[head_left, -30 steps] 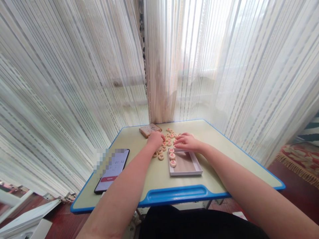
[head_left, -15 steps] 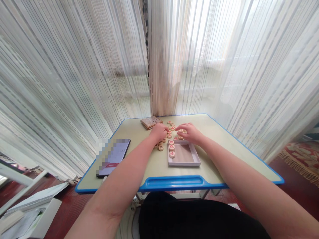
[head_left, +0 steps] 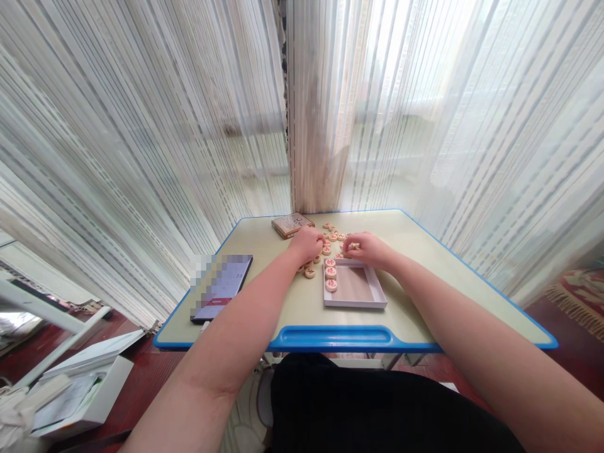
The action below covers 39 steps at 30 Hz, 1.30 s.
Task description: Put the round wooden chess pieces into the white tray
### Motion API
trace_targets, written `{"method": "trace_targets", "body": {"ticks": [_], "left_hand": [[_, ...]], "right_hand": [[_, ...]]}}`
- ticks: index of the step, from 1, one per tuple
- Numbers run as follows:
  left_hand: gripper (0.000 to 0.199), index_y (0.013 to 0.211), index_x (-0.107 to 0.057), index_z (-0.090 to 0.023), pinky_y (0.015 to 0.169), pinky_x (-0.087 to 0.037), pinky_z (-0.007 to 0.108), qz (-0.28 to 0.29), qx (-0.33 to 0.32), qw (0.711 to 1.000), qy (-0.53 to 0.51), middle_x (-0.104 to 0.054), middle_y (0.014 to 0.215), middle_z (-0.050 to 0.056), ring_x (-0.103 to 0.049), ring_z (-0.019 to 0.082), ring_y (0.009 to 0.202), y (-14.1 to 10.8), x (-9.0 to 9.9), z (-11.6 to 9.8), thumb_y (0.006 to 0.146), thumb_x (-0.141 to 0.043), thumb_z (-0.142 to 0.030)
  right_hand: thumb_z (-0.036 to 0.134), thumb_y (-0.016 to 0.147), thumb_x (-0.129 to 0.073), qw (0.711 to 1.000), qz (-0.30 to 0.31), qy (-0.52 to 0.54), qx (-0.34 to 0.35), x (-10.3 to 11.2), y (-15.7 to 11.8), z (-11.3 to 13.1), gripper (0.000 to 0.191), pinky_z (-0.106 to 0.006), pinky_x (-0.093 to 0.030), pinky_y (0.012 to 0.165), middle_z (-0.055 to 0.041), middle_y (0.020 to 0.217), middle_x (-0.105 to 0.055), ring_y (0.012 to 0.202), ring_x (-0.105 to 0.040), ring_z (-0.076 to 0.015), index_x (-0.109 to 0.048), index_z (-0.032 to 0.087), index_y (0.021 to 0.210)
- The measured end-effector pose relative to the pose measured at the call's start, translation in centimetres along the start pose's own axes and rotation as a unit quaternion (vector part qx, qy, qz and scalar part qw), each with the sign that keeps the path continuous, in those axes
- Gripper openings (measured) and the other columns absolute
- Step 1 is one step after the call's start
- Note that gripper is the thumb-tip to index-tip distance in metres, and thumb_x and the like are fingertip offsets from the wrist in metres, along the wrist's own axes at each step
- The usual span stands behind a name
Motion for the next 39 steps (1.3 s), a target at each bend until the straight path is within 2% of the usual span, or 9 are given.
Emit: {"method": "trace_targets", "body": {"ticks": [4,8,12,17,22,30,35,39], "left_hand": [[0.029,0.077,-0.072,-0.02,0.087,-0.046,0.03,-0.001,-0.008,1.0,0.008,-0.07,0.087,0.004,-0.057,0.02,0.092,0.1,-0.1,0.0,0.072,-0.043,-0.017],[0.029,0.076,-0.073,-0.02,0.087,-0.046,0.031,0.007,-0.019,1.0,0.017,-0.07,0.086,0.004,-0.057,0.02,0.091,0.2,-0.2,0.0,0.072,-0.044,-0.017],[0.03,0.076,-0.073,-0.02,0.086,-0.046,0.03,0.004,-0.021,0.999,0.027,-0.07,0.085,0.004,-0.057,0.02,0.091,0.2,-0.1,-0.1,0.073,-0.043,-0.018],[0.03,0.076,-0.073,-0.02,0.086,-0.046,0.03,0.007,-0.032,0.999,0.035,-0.07,0.085,0.004,-0.057,0.02,0.089,0.1,0.0,-0.4,0.074,-0.043,-0.018],[0.029,0.076,-0.073,-0.019,0.085,-0.046,0.031,0.012,-0.04,0.998,0.041,-0.07,0.084,0.005,-0.057,0.02,0.089,0.0,0.0,-0.6,0.073,-0.044,-0.017],[0.03,0.078,-0.073,-0.018,0.087,-0.045,0.031,0.024,-0.053,0.997,0.057,-0.07,0.084,0.005,-0.057,0.019,0.087,-0.1,0.1,-1.2,0.075,-0.043,-0.017],[0.028,0.078,-0.073,-0.018,0.085,-0.045,0.031,0.028,-0.061,0.995,0.068,-0.069,0.085,0.006,-0.056,0.021,0.09,-0.2,0.1,-1.3,0.075,-0.045,-0.017],[0.028,0.077,-0.072,-0.017,0.082,-0.045,0.031,0.035,-0.064,0.994,0.077,-0.069,0.083,0.006,-0.056,0.02,0.088,-0.3,-0.1,-1.3,0.077,-0.043,-0.017]], "right_hand": [[0.019,0.068,-0.058,1.0,-0.013,-0.005,0.005,0.3,0.0,0.1,0.008,-0.03,-0.041,0.083,-0.0011,0.081,-0.068,0.09,-0.056,-0.0194,-0.065,0.021,0.068],[0.025,0.067,-0.062,1.0,0.001,0.007,0.01,0.3,-0.1,0.3,0.004,-0.031,-0.041,0.085,-0.0001,0.084,-0.069,0.096,-0.054,-0.0209,-0.065,0.022,0.067],[0.032,0.066,-0.064,0.999,0.007,0.018,-0.027,0.3,-0.2,0.0,0.011,-0.03,-0.043,0.076,-0.0005,0.081,-0.067,0.09,-0.056,-0.0203,-0.065,0.022,0.07],[0.025,0.066,-0.063,0.998,-0.022,0.041,-0.037,0.7,-0.4,-0.1,0.009,-0.025,-0.045,0.068,0.0002,0.078,-0.065,0.08,-0.058,-0.0162,-0.062,0.021,0.073],[0.022,0.068,-0.061,0.999,-0.026,0.016,-0.031,1.0,-0.4,-0.3,0.018,-0.026,-0.046,0.074,-0.0016,0.089,-0.067,0.084,-0.06,-0.0162,-0.065,0.021,0.085],[0.03,0.071,-0.062,0.998,-0.025,-0.055,-0.015,1.0,-0.2,-0.5,0.017,-0.032,-0.044,0.084,-0.0008,0.09,-0.07,0.095,-0.056,-0.0216,-0.068,0.023,0.086],[0.035,0.075,-0.058,0.994,-0.05,-0.08,-0.051,1.9,-0.2,-1.2,0.02,-0.033,-0.042,0.082,-0.0028,0.091,-0.07,0.096,-0.055,-0.0231,-0.068,0.021,0.084],[0.038,0.079,-0.053,0.99,-0.056,-0.087,-0.098,2.3,-0.2,-2.2,0.024,-0.031,-0.043,0.075,-0.0045,0.089,-0.07,0.086,-0.059,-0.0211,-0.068,0.02,0.084]]}}
Point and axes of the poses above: each hand's wrist, its own y-axis towards the middle knuckle, its own x-axis out of the back of the hand, z = x × y, the point moved 7 cm from there along y, towards the middle knuckle
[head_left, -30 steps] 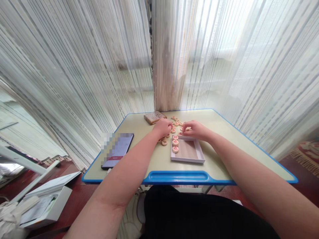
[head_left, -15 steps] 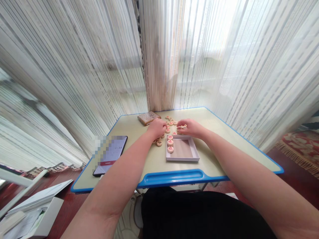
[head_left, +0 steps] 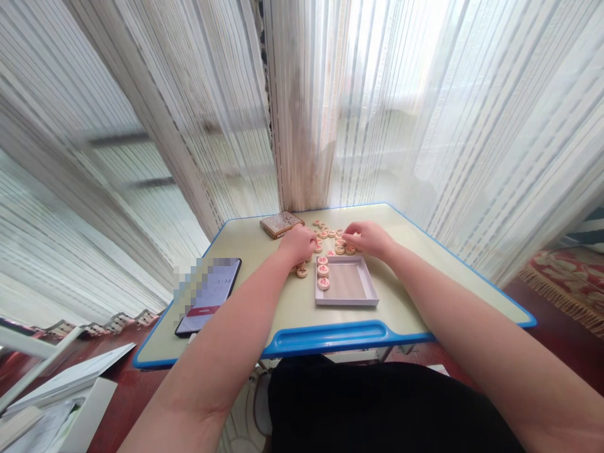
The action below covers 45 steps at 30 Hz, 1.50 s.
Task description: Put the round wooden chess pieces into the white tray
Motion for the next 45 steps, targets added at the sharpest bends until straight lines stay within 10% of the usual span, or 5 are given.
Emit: {"method": "trace_targets", "body": {"ticks": [18,28,45], "left_hand": [[0.026,0.076,-0.071,-0.017,0.081,-0.043,0.03,-0.007,-0.001,1.0,-0.021,-0.068,0.085,0.007,-0.054,0.021,0.09,0.0,0.1,0.0,0.074,-0.045,-0.018],[0.019,0.051,-0.054,-0.015,0.047,-0.028,0.024,0.077,0.023,0.979,-0.189,-0.045,0.047,-0.003,-0.039,0.01,0.05,-1.1,0.8,-0.5,0.062,-0.052,-0.03],[0.01,0.052,-0.049,-0.017,0.046,-0.027,0.024,0.144,0.032,0.959,-0.244,-0.042,0.049,-0.003,-0.039,0.01,0.05,-0.9,-0.6,-0.4,0.058,-0.05,-0.024]], "right_hand": [[0.034,0.084,-0.046,0.994,-0.003,0.106,0.014,-0.1,-0.3,1.1,0.026,-0.027,-0.045,0.071,-0.0059,0.093,-0.068,0.079,-0.059,-0.0159,-0.066,0.019,0.088],[0.054,0.069,-0.061,0.922,0.189,0.339,0.002,-0.7,-2.1,3.4,0.041,-0.024,-0.034,0.05,-0.0004,0.062,-0.055,0.052,-0.042,-0.0082,-0.063,0.014,0.075],[0.04,0.065,-0.068,0.941,0.301,0.148,0.051,-0.6,-3.6,4.5,0.026,-0.024,-0.045,0.058,-0.0014,0.073,-0.069,0.069,-0.06,-0.0153,-0.074,0.023,0.084]]}}
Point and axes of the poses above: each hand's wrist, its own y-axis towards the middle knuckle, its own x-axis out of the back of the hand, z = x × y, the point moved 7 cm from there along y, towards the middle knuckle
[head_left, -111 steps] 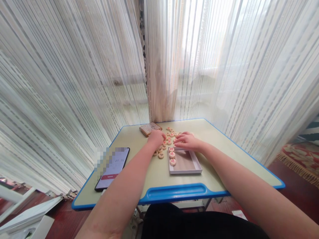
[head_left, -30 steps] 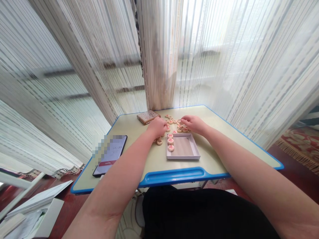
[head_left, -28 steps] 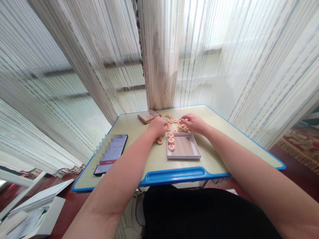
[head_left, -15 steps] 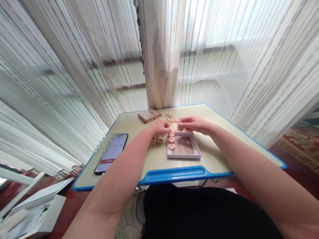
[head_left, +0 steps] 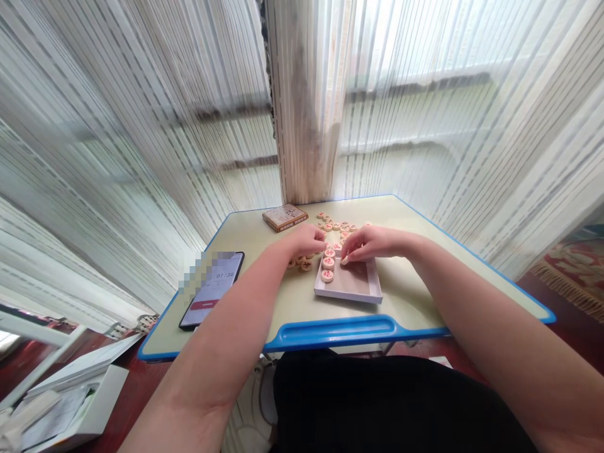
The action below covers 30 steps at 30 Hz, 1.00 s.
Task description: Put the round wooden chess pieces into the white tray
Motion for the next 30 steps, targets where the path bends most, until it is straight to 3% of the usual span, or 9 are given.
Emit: {"method": "trace_targets", "body": {"ticks": [9,20,25,30], "left_hand": [[0.012,0.048,-0.044,-0.017,0.047,-0.025,0.024,-0.01,0.005,1.0,-0.007,-0.038,0.047,-0.004,-0.035,0.009,0.049,-0.09,0.05,-0.32,0.057,-0.049,-0.023],[0.019,0.046,-0.037,-0.017,0.048,-0.02,0.026,-0.026,-0.01,0.999,0.029,-0.029,0.046,-0.004,-0.029,0.009,0.049,0.0,0.13,-0.62,0.059,-0.048,-0.026],[0.017,0.047,-0.04,-0.017,0.048,-0.021,0.026,-0.025,-0.006,0.999,0.032,-0.033,0.047,-0.004,-0.032,0.009,0.049,-0.07,0.12,-0.66,0.059,-0.047,-0.027],[0.017,0.047,-0.041,-0.017,0.047,-0.021,0.026,-0.026,-0.003,0.999,0.032,-0.034,0.046,-0.004,-0.032,0.009,0.049,-0.09,0.12,-0.62,0.059,-0.047,-0.027]], "right_hand": [[0.039,0.066,-0.067,0.997,-0.068,-0.044,0.014,0.55,0.93,-0.73,0.024,-0.024,-0.042,0.061,0.0,0.07,-0.066,0.069,-0.058,-0.015,-0.073,0.023,0.082],[0.033,0.068,-0.064,0.997,-0.014,-0.069,0.034,0.22,0.54,0.13,0.024,-0.029,-0.043,0.077,-0.0031,0.086,-0.068,0.083,-0.058,-0.019,-0.073,0.022,0.087],[0.027,0.068,-0.063,0.996,-0.016,-0.086,0.034,0.12,0.58,0.08,0.026,-0.028,-0.043,0.076,-0.0025,0.084,-0.067,0.082,-0.058,-0.0184,-0.072,0.022,0.091],[0.035,0.069,-0.063,0.993,-0.018,-0.105,0.043,0.05,0.67,0.18,0.025,-0.028,-0.042,0.076,-0.0024,0.08,-0.064,0.084,-0.056,-0.019,-0.071,0.022,0.089]]}}
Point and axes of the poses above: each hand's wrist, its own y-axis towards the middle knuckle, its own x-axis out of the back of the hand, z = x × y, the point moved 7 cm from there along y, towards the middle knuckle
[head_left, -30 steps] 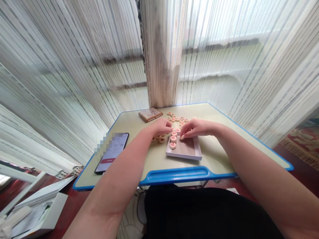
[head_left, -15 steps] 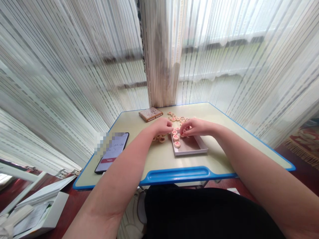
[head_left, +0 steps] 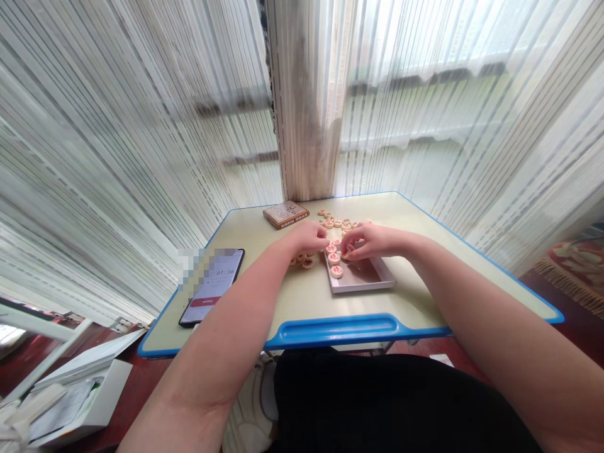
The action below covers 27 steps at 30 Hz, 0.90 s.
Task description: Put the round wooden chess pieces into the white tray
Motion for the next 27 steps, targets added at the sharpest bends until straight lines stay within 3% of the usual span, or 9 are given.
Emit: {"method": "trace_targets", "body": {"ticks": [6,12,17,27], "left_hand": [[0.015,0.048,-0.039,-0.017,0.047,-0.02,0.026,0.007,0.008,1.0,-0.02,-0.032,0.048,-0.004,-0.031,0.009,0.049,-0.13,0.05,-0.06,0.059,-0.048,-0.025],[0.013,0.049,-0.042,-0.017,0.047,-0.02,0.026,0.004,0.013,0.999,-0.03,-0.033,0.048,-0.004,-0.032,0.009,0.05,-0.01,-0.07,0.21,0.058,-0.047,-0.025],[0.013,0.049,-0.044,-0.017,0.047,-0.021,0.026,0.001,0.01,1.0,-0.022,-0.034,0.048,-0.004,-0.032,0.009,0.049,0.2,-0.21,0.43,0.058,-0.047,-0.025],[0.014,0.049,-0.045,-0.016,0.047,-0.021,0.026,-0.001,0.001,1.0,-0.01,-0.036,0.048,-0.004,-0.033,0.01,0.05,0.16,-0.17,0.3,0.058,-0.046,-0.027]], "right_hand": [[0.038,0.069,-0.064,1.0,0.018,0.005,0.007,-0.08,-0.34,0.41,0.025,-0.029,-0.042,0.077,-0.0026,0.085,-0.066,0.086,-0.056,-0.019,-0.071,0.022,0.087],[0.037,0.065,-0.066,0.998,0.032,0.046,-0.033,-0.34,-0.57,0.01,0.038,-0.028,-0.044,0.074,-0.0026,0.094,-0.067,0.084,-0.059,-0.018,-0.066,0.023,0.1],[0.041,0.063,-0.066,0.999,0.031,0.001,-0.036,-0.17,-0.63,0.27,0.03,-0.028,-0.044,0.073,-0.0038,0.091,-0.065,0.088,-0.057,-0.0212,-0.068,0.022,0.087],[0.049,0.062,-0.065,0.998,0.031,-0.046,-0.033,-0.4,-0.71,0.75,0.034,-0.031,-0.041,0.075,-0.0045,0.086,-0.065,0.096,-0.053,-0.0254,-0.068,0.023,0.084]]}}
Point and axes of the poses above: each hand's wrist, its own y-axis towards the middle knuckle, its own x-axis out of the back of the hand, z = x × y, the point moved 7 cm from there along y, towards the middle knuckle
